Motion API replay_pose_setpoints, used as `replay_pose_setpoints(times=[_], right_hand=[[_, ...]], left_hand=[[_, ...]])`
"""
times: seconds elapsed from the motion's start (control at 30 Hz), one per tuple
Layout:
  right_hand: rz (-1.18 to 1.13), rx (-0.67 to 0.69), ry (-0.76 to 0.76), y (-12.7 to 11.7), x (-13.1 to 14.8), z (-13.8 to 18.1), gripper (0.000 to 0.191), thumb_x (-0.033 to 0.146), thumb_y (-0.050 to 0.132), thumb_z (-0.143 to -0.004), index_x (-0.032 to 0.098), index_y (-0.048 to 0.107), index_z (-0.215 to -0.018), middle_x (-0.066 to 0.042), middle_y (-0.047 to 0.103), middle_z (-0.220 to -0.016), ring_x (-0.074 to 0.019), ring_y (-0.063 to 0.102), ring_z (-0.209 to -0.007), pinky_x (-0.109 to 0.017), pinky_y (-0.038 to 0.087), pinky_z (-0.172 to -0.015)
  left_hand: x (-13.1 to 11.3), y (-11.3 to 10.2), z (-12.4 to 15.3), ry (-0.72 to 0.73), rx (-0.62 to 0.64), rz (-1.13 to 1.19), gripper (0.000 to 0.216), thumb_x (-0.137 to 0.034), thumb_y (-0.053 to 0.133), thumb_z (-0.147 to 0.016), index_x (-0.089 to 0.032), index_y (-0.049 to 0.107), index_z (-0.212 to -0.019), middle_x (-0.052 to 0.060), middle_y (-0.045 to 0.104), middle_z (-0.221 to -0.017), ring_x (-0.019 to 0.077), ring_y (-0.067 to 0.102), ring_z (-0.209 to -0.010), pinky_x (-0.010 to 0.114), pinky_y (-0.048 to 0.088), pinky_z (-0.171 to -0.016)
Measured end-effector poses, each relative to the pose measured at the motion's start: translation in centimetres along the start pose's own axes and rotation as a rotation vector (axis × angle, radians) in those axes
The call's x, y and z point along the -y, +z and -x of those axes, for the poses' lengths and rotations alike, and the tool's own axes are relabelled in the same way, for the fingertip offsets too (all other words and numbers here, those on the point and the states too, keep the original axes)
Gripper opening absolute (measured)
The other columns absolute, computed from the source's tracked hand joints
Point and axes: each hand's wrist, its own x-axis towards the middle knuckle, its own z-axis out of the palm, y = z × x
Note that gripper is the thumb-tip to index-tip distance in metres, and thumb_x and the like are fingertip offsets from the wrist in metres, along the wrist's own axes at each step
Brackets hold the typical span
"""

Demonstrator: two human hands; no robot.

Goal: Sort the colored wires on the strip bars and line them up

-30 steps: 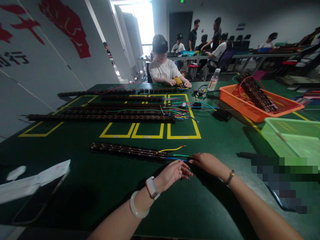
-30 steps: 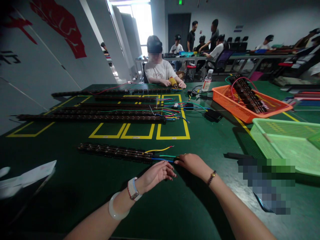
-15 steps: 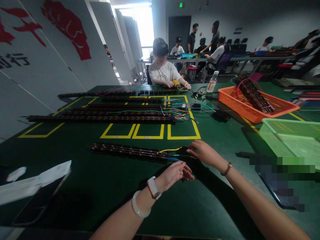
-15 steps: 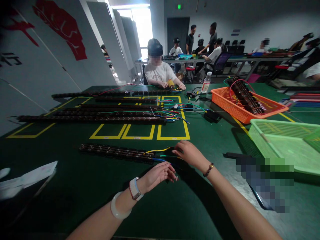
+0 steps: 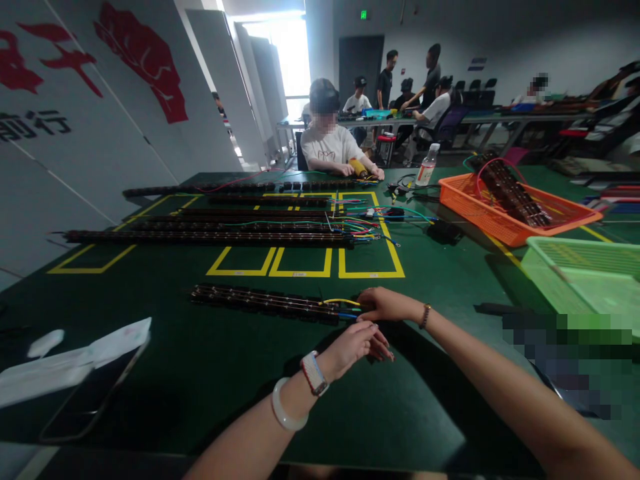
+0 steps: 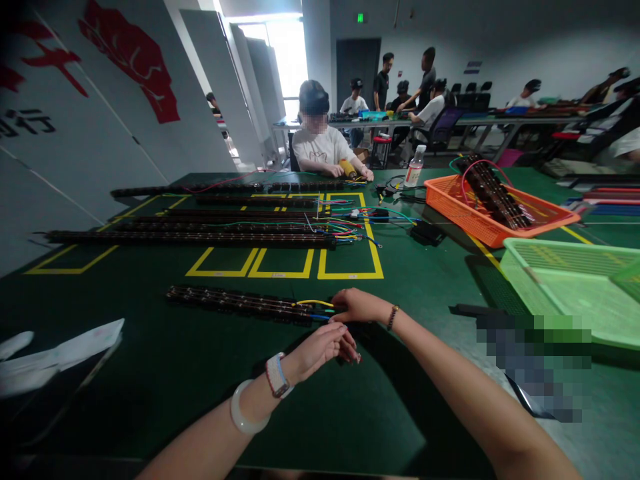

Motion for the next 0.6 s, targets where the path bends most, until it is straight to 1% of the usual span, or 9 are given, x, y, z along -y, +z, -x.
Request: replay_pose_setpoints(times=[0.07, 0.13, 0.2, 0.27, 0.4, 0.5, 0.6], right_hand=[[-0.039, 0.068, 0.007, -0.1, -0.1, -0.3, 0.029, 0.039, 0.054, -0.083, 0.013, 0.063, -0.076, -0.001, 0.058, -0.072, -0.0104, 0.048, -0.06, -0.022, 0.035, -0.057], [-0.059, 0.091, 0.029, -0.1, 0.0, -0.5, 0.029, 0.037, 0.053, -0.084, 0.013, 0.061, -0.072, 0.002, 0.054, -0.063, -0.0083, 0.042, -0.054, -0.021, 0.03, -0.051], [-0.076, 0.087, 0.052, -0.2, 0.1, -0.5, 0.027, 0.037, 0.053, -0.083, 0.012, 0.06, -0.073, 0.004, 0.05, -0.058, -0.0072, 0.038, -0.051, -0.02, 0.027, -0.049], [-0.1, 0.089, 0.059, -0.3, 0.3, -0.4, 0.026, 0.036, 0.053, -0.083, 0.012, 0.06, -0.075, 0.005, 0.049, -0.056, -0.0069, 0.036, -0.051, -0.02, 0.026, -0.049], [-0.1, 0.098, 0.086, -0.4, 1.0, 0.0, 0.028, 0.036, 0.05, -0.086, 0.013, 0.061, -0.075, 0.004, 0.051, -0.056, -0.007, 0.038, -0.05, -0.02, 0.026, -0.048], [0.064, 0.039, 0.14, -0.2, 1.7, 0.1, 0.027, 0.034, 0.051, -0.086, 0.014, 0.062, -0.071, 0.001, 0.055, -0.057, -0.0078, 0.041, -0.049, -0.021, 0.025, -0.048], [0.335, -0.06, 0.149, 0.2, 2.7, 0.2, 0.023, 0.03, 0.053, -0.084, 0.015, 0.063, -0.069, -0.003, 0.061, -0.063, -0.0107, 0.048, -0.054, -0.023, 0.026, -0.051]], left_hand=[[0.4, -0.2, -0.2, 0.009, 0.004, 0.014, 0.035, -0.045, 0.048, -0.084, -0.012, 0.059, -0.082, 0.012, 0.068, -0.078, 0.0207, 0.064, -0.077, 0.034, 0.042, -0.075], [0.8, -0.5, -0.5, 0.016, 0.007, 0.036, 0.035, -0.045, 0.047, -0.084, -0.012, 0.059, -0.082, 0.012, 0.068, -0.076, 0.0206, 0.064, -0.076, 0.033, 0.043, -0.073], [1.1, -0.8, -0.6, 0.011, 0.012, 0.056, 0.036, -0.044, 0.046, -0.085, -0.011, 0.06, -0.082, 0.013, 0.068, -0.076, 0.0205, 0.064, -0.076, 0.033, 0.043, -0.073], [1.2, -0.9, -0.7, 0.011, 0.024, 0.081, 0.037, -0.043, 0.044, -0.086, -0.01, 0.06, -0.086, 0.014, 0.069, -0.079, 0.0209, 0.065, -0.079, 0.033, 0.044, -0.074], [1.1, -1.0, -0.7, 0.013, 0.043, 0.179, 0.033, -0.038, 0.048, -0.086, -0.008, 0.059, -0.097, 0.018, 0.067, -0.095, 0.0232, 0.064, -0.09, 0.039, 0.043, -0.084], [1.0, -0.8, -0.8, 0.013, 0.019, 0.301, 0.026, -0.03, 0.051, -0.085, -0.011, 0.057, -0.101, 0.017, 0.064, -0.107, 0.0232, 0.062, -0.096, 0.042, 0.041, -0.091], [1.1, -0.7, -1.0, 0.048, -0.041, 0.45, 0.019, -0.025, 0.048, -0.086, -0.013, 0.056, -0.099, 0.014, 0.064, -0.106, 0.0219, 0.061, -0.099, 0.043, 0.039, -0.095]])
